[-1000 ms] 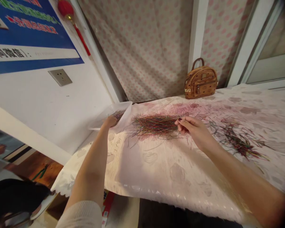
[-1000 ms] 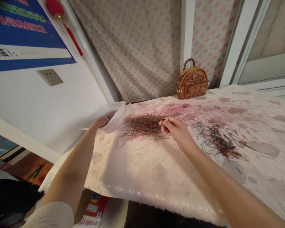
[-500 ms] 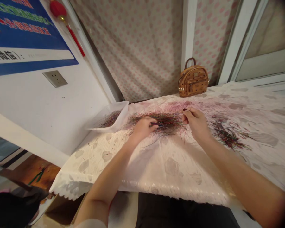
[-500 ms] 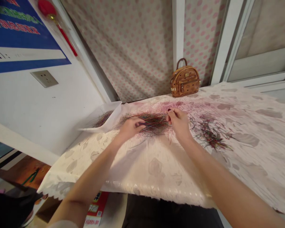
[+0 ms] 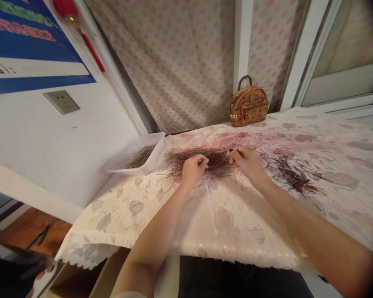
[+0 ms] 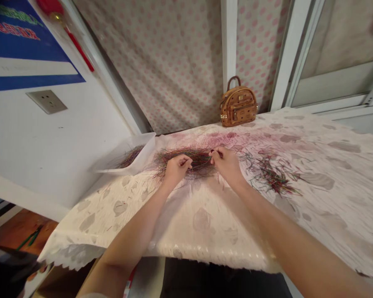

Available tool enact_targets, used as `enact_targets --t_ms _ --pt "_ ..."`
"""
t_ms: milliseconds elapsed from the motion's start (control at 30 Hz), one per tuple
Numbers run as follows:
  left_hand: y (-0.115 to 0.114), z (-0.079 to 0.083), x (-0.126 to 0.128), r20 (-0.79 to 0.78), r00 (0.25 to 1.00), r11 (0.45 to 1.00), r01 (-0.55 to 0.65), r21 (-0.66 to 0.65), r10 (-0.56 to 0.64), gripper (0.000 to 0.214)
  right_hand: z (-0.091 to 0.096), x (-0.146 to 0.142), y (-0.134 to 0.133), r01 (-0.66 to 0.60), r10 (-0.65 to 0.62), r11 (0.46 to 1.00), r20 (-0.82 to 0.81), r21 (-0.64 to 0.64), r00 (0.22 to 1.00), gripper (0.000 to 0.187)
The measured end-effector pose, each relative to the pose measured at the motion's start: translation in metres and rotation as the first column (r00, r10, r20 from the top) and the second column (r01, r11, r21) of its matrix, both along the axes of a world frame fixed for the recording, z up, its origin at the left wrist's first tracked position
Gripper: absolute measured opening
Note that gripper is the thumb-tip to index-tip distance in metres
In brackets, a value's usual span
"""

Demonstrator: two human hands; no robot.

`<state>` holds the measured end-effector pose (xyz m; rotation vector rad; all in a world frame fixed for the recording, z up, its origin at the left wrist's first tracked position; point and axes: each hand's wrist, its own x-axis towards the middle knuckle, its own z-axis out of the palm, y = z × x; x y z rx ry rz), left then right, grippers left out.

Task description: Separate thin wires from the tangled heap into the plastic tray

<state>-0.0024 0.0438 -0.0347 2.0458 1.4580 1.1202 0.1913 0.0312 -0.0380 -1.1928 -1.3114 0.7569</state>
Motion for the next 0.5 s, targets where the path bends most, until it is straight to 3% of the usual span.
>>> enact_targets --t_ms 67,133,300,400,500 --pt "0.0 0.001 0.001 0.162 0.986 0.999 0.035 0.017 -0.037 0.017 -0.003 -0.002 0.0 -0.041 0.044 0.997 0.048 -0.07 0.998 0.012" --pt "-0.002 0.003 0.003 0.271 0.96 0.997 0.054 0.052 -0.067 0.018 -0.007 -0.004 0.0 -0.12 0.129 0.978 0.046 -0.169 0.991 0.021" --pt "-0.009 0.011 0.004 0.384 0.919 0.996 0.074 0.047 -0.086 0.022 -0.013 -0.009 0.001 -0.204 0.289 0.923 0.238 -0.325 0.927 0.035" --pt "-0.009 0.011 0.003 0.379 0.922 0.995 0.055 0.085 -0.084 0.019 -0.014 -0.01 -0.001 -0.23 0.345 0.925 0.414 -0.303 0.842 0.041" --pt "-0.008 0.012 0.002 0.385 0.919 0.987 0.026 0.156 -0.085 0.019 -0.014 -0.014 -0.005 -0.219 0.288 0.958 0.603 -0.187 0.744 0.05"
